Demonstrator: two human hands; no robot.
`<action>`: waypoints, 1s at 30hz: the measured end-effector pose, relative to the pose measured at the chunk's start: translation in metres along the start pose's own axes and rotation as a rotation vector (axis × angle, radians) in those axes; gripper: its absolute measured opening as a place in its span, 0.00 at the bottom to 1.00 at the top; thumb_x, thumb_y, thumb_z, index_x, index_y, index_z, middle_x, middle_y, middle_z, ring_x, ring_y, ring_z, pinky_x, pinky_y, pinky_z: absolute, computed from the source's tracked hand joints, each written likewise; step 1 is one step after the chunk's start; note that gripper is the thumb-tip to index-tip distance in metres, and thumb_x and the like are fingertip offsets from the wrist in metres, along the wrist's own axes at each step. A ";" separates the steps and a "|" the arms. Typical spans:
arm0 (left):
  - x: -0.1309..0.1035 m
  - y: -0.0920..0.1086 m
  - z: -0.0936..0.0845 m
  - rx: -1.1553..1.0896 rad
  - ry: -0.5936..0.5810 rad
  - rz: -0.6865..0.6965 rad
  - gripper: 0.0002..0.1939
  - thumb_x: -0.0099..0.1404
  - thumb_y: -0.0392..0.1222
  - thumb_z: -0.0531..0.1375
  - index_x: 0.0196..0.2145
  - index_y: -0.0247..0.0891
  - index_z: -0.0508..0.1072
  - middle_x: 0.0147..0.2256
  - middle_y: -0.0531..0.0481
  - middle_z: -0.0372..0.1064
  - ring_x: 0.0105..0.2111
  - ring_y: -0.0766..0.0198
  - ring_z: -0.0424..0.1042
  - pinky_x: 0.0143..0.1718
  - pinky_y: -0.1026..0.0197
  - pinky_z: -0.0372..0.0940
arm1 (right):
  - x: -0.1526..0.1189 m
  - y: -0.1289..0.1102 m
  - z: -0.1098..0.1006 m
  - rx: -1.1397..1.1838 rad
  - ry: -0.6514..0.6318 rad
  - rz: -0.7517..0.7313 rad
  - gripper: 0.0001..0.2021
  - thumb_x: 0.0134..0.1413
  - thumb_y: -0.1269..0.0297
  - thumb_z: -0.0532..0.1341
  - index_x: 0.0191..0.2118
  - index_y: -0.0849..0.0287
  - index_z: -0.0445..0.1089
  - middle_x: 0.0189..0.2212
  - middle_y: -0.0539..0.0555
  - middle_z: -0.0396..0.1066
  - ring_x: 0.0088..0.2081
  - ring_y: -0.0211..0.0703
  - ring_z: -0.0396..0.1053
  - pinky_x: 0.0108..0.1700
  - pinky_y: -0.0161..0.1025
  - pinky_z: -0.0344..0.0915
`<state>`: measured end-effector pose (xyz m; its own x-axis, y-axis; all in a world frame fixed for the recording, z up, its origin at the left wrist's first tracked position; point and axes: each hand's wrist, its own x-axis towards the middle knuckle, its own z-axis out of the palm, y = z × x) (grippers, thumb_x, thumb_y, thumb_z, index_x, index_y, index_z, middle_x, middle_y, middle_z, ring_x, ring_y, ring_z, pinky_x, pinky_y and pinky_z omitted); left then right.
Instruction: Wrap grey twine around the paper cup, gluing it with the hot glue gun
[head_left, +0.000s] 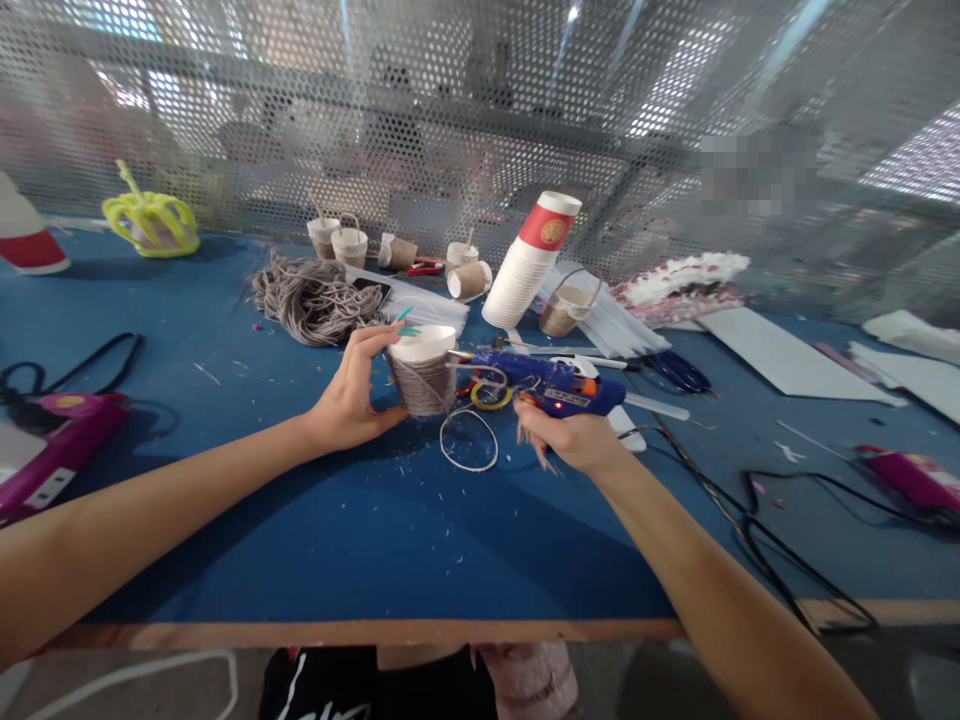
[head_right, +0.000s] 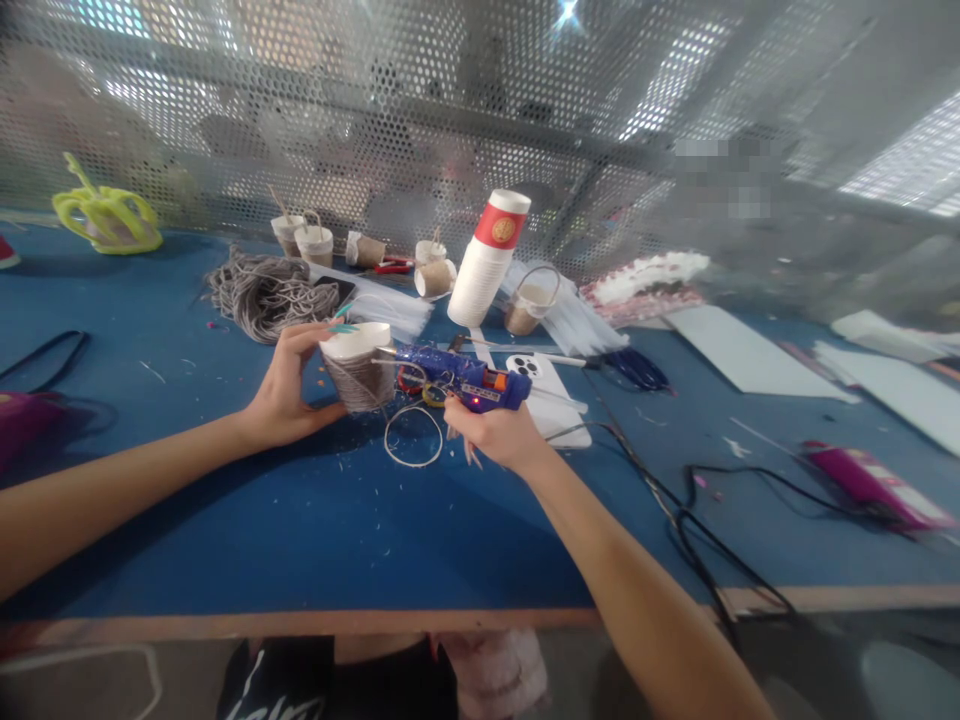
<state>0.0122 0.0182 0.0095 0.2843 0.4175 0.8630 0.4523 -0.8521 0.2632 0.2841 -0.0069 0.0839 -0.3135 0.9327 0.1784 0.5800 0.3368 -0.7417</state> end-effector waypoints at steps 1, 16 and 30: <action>0.000 -0.001 0.001 -0.004 0.011 0.003 0.38 0.59 0.37 0.67 0.62 0.40 0.53 0.56 0.35 0.58 0.59 0.47 0.64 0.59 0.40 0.68 | 0.000 0.001 0.000 -0.003 -0.004 -0.001 0.18 0.49 0.62 0.58 0.12 0.52 0.56 0.06 0.46 0.59 0.14 0.40 0.66 0.29 0.41 0.70; -0.004 -0.007 0.004 -0.057 0.074 0.003 0.40 0.57 0.39 0.70 0.62 0.42 0.54 0.56 0.36 0.57 0.59 0.46 0.65 0.58 0.39 0.68 | 0.002 0.000 0.001 0.045 0.012 -0.038 0.18 0.48 0.62 0.56 0.11 0.52 0.57 0.06 0.46 0.59 0.14 0.39 0.64 0.26 0.39 0.67; -0.005 -0.008 0.004 -0.091 0.088 0.008 0.40 0.57 0.39 0.70 0.62 0.41 0.55 0.56 0.36 0.57 0.59 0.47 0.64 0.58 0.40 0.69 | 0.002 -0.003 0.001 0.042 0.039 0.082 0.18 0.46 0.62 0.57 0.10 0.53 0.56 0.07 0.47 0.60 0.12 0.37 0.62 0.22 0.38 0.63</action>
<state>0.0106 0.0244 0.0016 0.2105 0.3850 0.8986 0.3704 -0.8821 0.2911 0.2812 -0.0065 0.0857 -0.2365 0.9614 0.1408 0.5700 0.2546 -0.7812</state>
